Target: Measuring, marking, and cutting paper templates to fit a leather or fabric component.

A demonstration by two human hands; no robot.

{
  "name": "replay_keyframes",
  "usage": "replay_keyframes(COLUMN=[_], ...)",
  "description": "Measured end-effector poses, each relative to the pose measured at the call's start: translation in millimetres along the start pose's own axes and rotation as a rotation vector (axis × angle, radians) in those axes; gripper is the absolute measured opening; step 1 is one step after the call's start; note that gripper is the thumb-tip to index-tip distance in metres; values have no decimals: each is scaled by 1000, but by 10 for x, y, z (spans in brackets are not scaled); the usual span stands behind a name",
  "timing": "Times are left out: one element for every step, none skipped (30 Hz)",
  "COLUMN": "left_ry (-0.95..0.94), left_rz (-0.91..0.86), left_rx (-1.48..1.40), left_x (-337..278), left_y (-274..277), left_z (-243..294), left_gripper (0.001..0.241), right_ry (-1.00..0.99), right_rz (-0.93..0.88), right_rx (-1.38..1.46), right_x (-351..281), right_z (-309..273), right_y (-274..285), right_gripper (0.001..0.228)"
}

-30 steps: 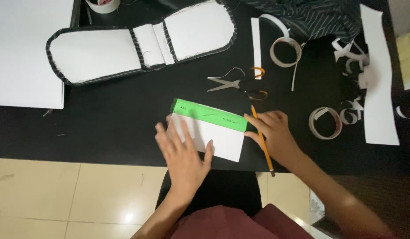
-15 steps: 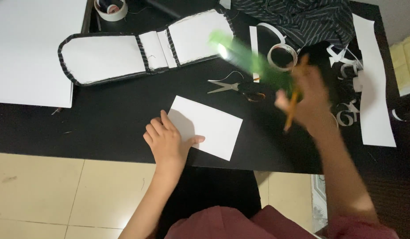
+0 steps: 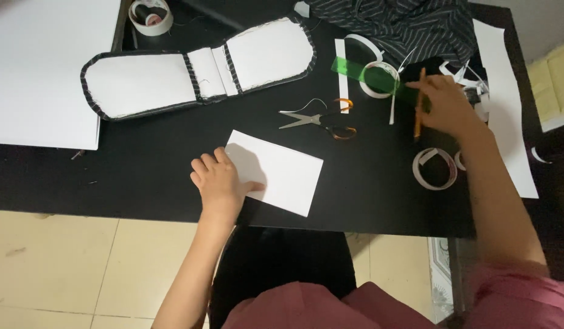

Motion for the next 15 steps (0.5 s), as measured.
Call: replay_keyframes(left_ry=[-61,-125,-126,-68,-10,-16,-71,-132,-143,-47,53,43,138,238,231], left_rz=[-59,-115,-109,-219,-329,-328,-272,-212,-210,-186,-160,-164,-95,-23,-30], left_rx=[-188,-376,-377,-552,-726,-723,-918,-1114,-1111,-1313,-1512,-1513,-1685,-1856,-1859], left_x=[14,32,32,10,-22,-38,-41,-29,-20,-6,3,-7,-16,-42,2], left_y=[35,85,274,374,474,527,649,787,796,782,754,827,887,926,832], left_z=[-5,0,-19,-62,-88,-148,-172,-199,-244,-357,-467,-450,-514,-577,-608], left_gripper=[105,94,94,72,57,57,42,27,27,22,17,17,21,26,26], right_ry=[-42,-86,-85,-89,-93,-99,-111,-125,-133,-30,73,65,35,6,-1], right_rz=[-90,-178,-173,-204,-236,-232,-227,-218,-211,-86,41,44,119,192,193], right_rx=[-50,-101,-104,-159,-215,-214,-225,-239,-240,-287,-334,-338,-359,-381,-386], right_x=[23,45,69,63,58,51,45,50,47,51,35,-7,-52,-106,-109], right_z=[47,102,145,184,226,226,232,250,231,114,-7,22,56,88,95], right_y=[-79,-153,-163,-209,-255,-260,-262,-248,-218,-103,8,-37,-23,-10,1], right_gripper=[71,79,79,80,80,80,75,70,70,55,42,42,32,22,22])
Point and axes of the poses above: each hand's wrist, its own x-axis towards the middle knuckle, its own y-axis out of the back of the hand, z = x × y, the point moved 8 cm from there along x, towards the middle knuckle
